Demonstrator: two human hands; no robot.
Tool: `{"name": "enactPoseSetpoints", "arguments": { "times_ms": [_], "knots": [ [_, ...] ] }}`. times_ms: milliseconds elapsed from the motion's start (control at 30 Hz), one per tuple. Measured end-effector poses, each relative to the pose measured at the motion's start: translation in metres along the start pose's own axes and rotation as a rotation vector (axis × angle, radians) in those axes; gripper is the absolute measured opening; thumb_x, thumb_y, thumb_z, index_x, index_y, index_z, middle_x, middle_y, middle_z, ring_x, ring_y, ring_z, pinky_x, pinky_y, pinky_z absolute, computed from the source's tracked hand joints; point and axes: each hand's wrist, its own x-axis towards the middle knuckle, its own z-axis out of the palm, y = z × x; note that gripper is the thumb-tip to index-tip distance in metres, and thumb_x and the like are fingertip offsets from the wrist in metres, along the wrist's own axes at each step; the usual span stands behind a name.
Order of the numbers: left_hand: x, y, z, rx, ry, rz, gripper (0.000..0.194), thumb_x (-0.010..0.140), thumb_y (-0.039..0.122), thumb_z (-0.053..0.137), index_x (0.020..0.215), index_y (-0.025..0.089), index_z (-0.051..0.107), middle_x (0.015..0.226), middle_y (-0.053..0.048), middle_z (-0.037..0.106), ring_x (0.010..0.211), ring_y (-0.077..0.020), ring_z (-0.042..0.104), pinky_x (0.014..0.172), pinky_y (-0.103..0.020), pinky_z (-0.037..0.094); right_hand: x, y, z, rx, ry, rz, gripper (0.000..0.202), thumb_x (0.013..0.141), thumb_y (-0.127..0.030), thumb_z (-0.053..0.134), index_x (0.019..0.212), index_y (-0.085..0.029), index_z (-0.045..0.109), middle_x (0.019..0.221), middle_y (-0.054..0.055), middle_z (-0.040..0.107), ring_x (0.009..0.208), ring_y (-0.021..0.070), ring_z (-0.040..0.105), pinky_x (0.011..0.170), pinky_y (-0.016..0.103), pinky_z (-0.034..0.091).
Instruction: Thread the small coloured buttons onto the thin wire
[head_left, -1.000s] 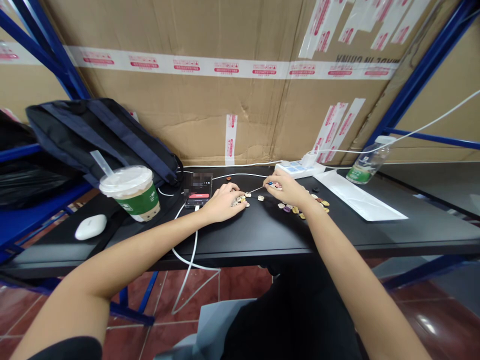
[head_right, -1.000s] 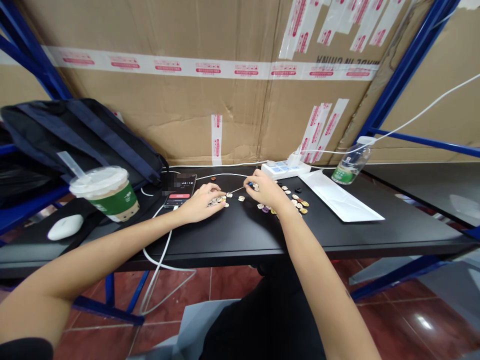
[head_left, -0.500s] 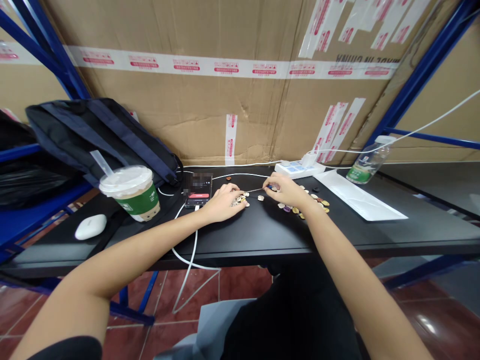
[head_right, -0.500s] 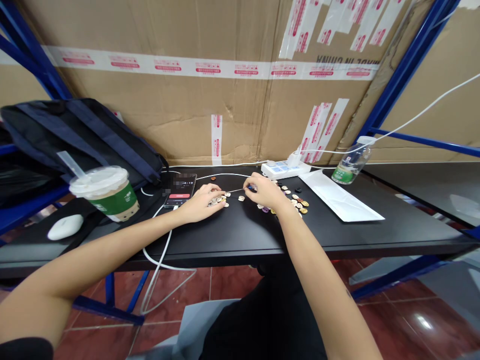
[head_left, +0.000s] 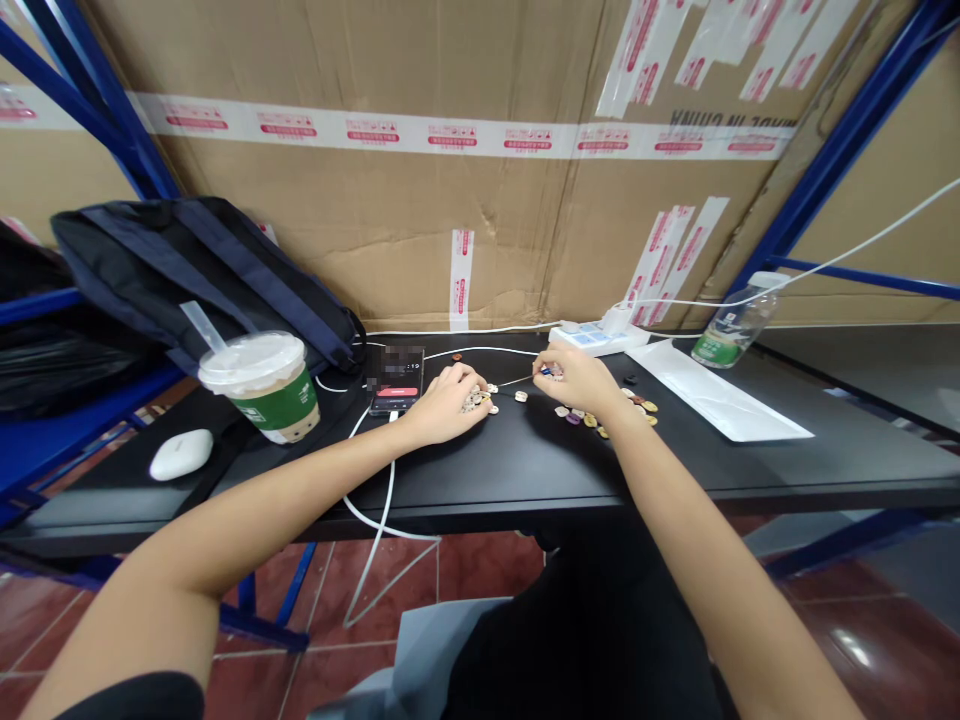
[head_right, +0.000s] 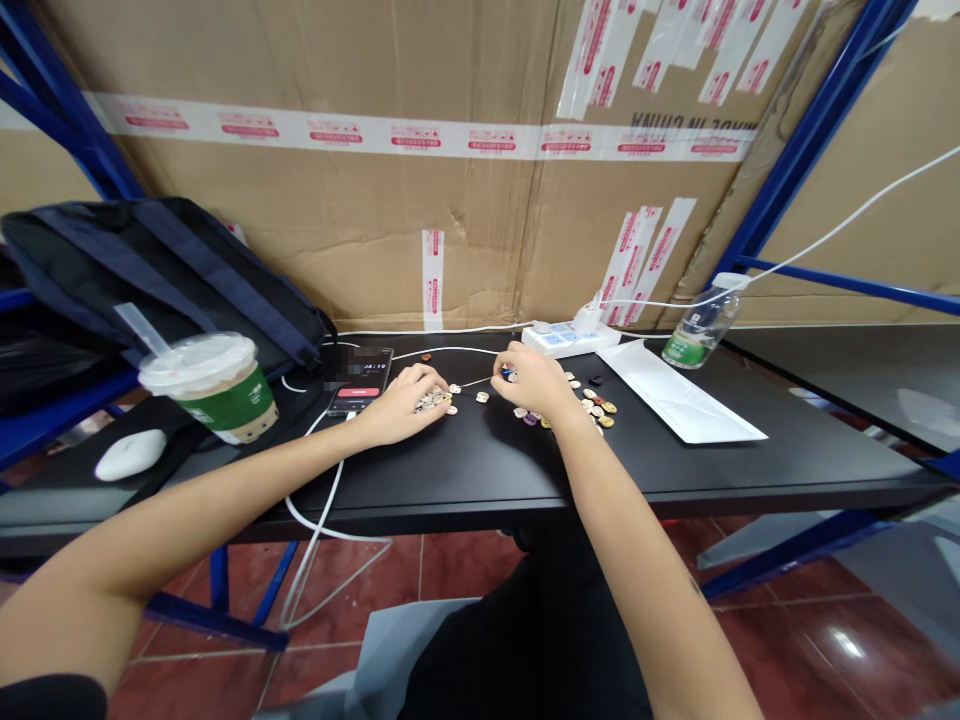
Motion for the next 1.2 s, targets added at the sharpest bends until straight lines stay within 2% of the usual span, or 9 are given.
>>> {"name": "enactPoseSetpoints", "arguments": {
  "times_ms": [233,400,667,900,1200],
  "knots": [
    [-0.0007,-0.0004,0.0002,0.009,0.005,0.006,0.024,0.095,0.043,0.054,0.104,0.022,0.063,0.120,-0.009,0.054,0.115,-0.0283,0.052,0.104,-0.049,0.042,0.0012,0.0033,0.0024,0.005,0.007,-0.031,0.011,0.079,-0.022,0.058,0.075,-0.021,0.068,0.081,0.003,0.060,0.072,0.0179,0.054,0.063,0.030,0.036],
    [0.0003,-0.0040,0.0021,0.046,0.021,0.009,0.032,0.095,0.043,0.053,0.116,0.021,0.061,0.122,-0.010,0.054,0.119,-0.0286,0.050,0.107,-0.049,0.041,0.0009,0.0022,0.0013,0.001,0.006,-0.024,0.011,0.079,-0.023,0.058,0.074,-0.021,0.068,0.082,0.003,0.060,0.073,0.0178,0.055,0.062,0.030,0.035],
    [0.0004,-0.0068,0.0039,0.106,-0.030,-0.021,0.047,0.099,0.048,0.045,0.135,0.021,0.059,0.140,-0.013,0.048,0.133,-0.0312,0.042,0.112,-0.051,0.036,-0.0004,-0.0005,0.0001,-0.072,0.002,0.064,0.013,0.081,-0.026,0.058,0.076,-0.021,0.069,0.087,0.003,0.063,0.076,0.0182,0.058,0.061,0.030,0.034],
    [-0.0018,-0.0008,0.0000,0.101,-0.089,0.011,0.047,0.100,0.050,0.042,0.138,0.026,0.058,0.136,-0.010,0.052,0.130,-0.0297,0.044,0.111,-0.049,0.037,0.0006,0.0030,0.0017,-0.007,-0.064,-0.001,0.012,0.080,-0.023,0.057,0.077,-0.021,0.069,0.088,0.004,0.063,0.076,0.0185,0.057,0.069,0.030,0.040],
    [-0.0006,-0.0014,-0.0003,0.037,-0.041,0.042,0.041,0.099,0.047,0.046,0.129,0.024,0.064,0.132,-0.009,0.057,0.124,-0.0282,0.049,0.109,-0.048,0.039,0.0007,0.0017,0.0001,0.056,-0.033,-0.037,0.011,0.079,-0.021,0.057,0.076,-0.021,0.068,0.087,0.004,0.063,0.076,0.0195,0.057,0.072,0.032,0.042]
  ]
}}
